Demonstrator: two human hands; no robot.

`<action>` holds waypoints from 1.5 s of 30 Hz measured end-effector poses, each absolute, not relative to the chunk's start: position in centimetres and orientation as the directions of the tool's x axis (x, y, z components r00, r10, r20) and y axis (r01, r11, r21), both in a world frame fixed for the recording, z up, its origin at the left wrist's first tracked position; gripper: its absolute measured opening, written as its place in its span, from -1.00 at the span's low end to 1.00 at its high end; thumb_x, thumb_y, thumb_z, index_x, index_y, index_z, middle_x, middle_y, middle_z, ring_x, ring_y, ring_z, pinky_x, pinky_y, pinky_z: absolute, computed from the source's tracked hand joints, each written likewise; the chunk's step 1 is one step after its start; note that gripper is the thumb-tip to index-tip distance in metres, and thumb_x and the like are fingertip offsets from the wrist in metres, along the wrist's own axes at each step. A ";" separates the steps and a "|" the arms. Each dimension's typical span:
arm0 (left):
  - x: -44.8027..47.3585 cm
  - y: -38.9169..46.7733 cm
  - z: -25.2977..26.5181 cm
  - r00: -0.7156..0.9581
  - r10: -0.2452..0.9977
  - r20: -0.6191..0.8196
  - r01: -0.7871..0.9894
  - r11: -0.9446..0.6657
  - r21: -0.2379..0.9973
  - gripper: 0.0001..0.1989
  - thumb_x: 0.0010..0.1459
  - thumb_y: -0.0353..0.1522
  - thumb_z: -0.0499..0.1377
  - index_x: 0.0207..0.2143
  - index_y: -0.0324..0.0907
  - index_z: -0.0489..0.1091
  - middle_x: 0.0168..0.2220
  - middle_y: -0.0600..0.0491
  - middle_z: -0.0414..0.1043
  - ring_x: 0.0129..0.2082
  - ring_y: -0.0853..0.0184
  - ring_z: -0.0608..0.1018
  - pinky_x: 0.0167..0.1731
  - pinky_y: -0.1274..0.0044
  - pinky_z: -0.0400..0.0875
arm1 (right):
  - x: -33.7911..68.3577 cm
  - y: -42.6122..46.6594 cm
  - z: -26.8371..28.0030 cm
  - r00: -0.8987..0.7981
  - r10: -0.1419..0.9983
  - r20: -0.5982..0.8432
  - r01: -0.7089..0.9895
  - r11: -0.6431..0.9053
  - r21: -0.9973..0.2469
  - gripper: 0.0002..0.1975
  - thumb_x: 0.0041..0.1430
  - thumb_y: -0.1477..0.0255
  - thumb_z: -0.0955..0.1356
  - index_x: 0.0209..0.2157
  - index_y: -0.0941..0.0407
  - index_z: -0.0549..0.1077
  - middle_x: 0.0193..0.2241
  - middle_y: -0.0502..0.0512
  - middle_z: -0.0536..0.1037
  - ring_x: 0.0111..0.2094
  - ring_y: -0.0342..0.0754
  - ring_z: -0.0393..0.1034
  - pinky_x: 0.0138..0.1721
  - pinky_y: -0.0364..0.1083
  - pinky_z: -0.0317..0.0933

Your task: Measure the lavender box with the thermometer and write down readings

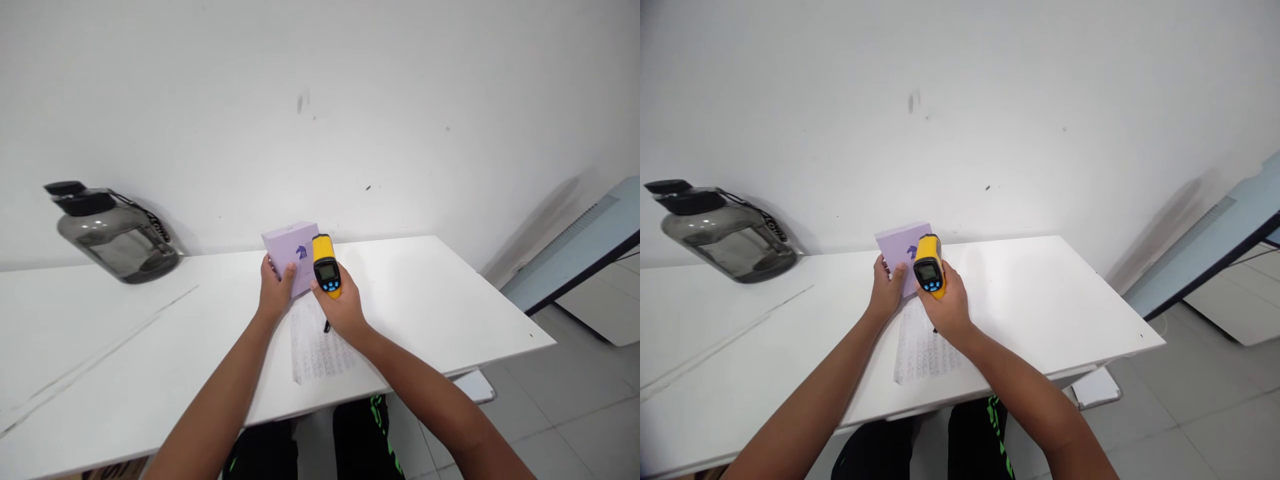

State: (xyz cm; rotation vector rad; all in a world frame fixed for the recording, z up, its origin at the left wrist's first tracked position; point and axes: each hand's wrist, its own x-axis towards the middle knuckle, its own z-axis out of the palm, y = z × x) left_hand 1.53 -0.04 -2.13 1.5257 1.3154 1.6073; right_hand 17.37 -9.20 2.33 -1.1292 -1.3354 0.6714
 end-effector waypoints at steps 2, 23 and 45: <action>1.5 0.0 -2.2 -0.192 0.887 0.420 0.232 -0.375 0.897 -0.24 0.13 0.08 0.21 0.22 -0.17 0.16 0.16 -0.22 0.32 0.12 0.08 0.45 0.13 0.22 0.37 | 17.4 -9.2 2.2 0.176 0.894 0.411 0.222 0.371 -0.902 -0.63 0.17 0.25 0.41 0.00 0.04 0.45 -0.17 0.08 0.52 -0.11 0.05 0.41 -0.01 0.02 0.31; 1.7 -0.7 -1.4 -0.168 0.907 0.387 0.228 -0.346 0.910 -0.21 0.10 0.09 0.24 0.24 -0.11 0.14 0.23 -0.21 0.28 0.10 0.08 0.48 0.02 0.25 0.44 | 17.3 -9.1 2.0 0.172 0.884 0.435 0.247 0.389 -0.888 -0.62 0.17 0.25 0.41 0.02 0.03 0.45 -0.15 0.08 0.55 -0.12 0.03 0.45 -0.03 0.02 0.34; 1.5 -0.6 -1.9 -0.101 0.935 0.341 0.247 -0.308 0.919 0.02 -0.06 0.00 0.40 0.34 -0.04 -0.01 0.31 -0.23 0.18 0.23 -0.02 0.39 0.15 0.11 0.37 | 20.8 -6.2 2.6 0.435 0.864 0.252 0.131 0.216 -0.967 -0.58 0.09 0.05 0.40 -0.22 0.11 0.45 -0.33 0.02 0.48 -0.32 -0.05 0.34 -0.25 -0.07 0.24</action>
